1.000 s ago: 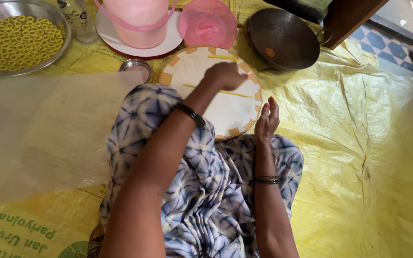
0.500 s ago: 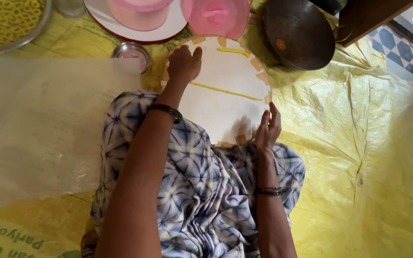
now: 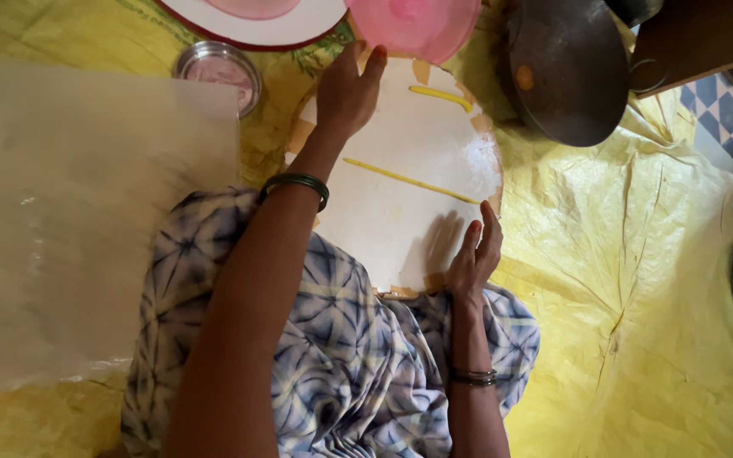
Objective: The person sits on the floor and repeatedly rolls small pieces of yellow dough into thin ropes on a round board. They occasionally dip their fingers into a pink bowl of water to moisten the dough and continue rolling. Finished dough ropes are placed on the board.
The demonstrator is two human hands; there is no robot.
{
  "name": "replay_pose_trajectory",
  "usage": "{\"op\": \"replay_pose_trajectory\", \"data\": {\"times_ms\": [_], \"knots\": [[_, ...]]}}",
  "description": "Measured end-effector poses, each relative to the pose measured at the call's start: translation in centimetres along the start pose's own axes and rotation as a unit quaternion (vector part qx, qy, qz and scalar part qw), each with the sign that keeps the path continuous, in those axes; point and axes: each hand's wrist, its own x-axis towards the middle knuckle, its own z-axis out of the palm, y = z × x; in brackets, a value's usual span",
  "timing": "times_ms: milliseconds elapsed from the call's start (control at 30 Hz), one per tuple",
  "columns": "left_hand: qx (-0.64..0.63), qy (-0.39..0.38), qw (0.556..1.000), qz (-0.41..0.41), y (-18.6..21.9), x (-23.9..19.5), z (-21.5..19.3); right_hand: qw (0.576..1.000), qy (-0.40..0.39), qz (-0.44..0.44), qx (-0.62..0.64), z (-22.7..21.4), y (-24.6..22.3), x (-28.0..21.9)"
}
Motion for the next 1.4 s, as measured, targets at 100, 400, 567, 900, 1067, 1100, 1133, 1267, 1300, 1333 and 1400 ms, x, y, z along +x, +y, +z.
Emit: {"op": "replay_pose_trajectory", "data": {"times_ms": [100,400,567,900,1067,1100,1133,1267,1300,1333,1400], "knots": [[-0.071,-0.009,0.997,-0.018,-0.7,0.6,1.3,1.0,-0.008,-0.004,-0.027,0.4,0.3,0.1],[-0.194,-0.049,0.977,-0.077,-0.6,1.5,1.8,0.978,-0.135,-0.054,-0.147,3.5,-1.5,3.7],[-0.192,-0.033,0.977,-0.082,-0.2,2.1,0.9,0.949,-0.225,-0.102,-0.196,8.8,-6.6,6.0],[-0.282,-0.022,0.95,-0.133,0.3,3.4,0.4,0.885,-0.264,-0.248,-0.293,16.7,-9.7,9.3],[-0.306,0.036,0.943,-0.126,0.9,3.5,-0.3,0.9,-0.232,-0.219,-0.296,18.4,-10.8,12.9],[-0.313,0.059,0.94,-0.125,1.0,3.7,-0.4,0.906,-0.236,-0.199,-0.289,18.7,-11.1,13.6],[-0.319,0.082,0.936,-0.125,1.1,3.7,-0.5,0.912,-0.24,-0.179,-0.281,18.8,-11.2,14.1],[-0.321,0.078,0.935,-0.132,0.7,4.0,-1.2,0.912,-0.258,-0.17,-0.268,19.1,-10.9,13.6],[-0.32,0.073,0.935,-0.135,0.6,4.0,-1.2,0.905,-0.257,-0.198,-0.276,18.9,-10.6,13.0],[-0.318,0.068,0.935,-0.137,0.5,4.0,-1.1,0.896,-0.256,-0.225,-0.283,18.8,-10.2,12.2],[-0.339,0.07,0.928,-0.136,0.3,3.8,-0.7,0.878,-0.271,-0.261,-0.296,17.7,-9.6,10.5]]}}
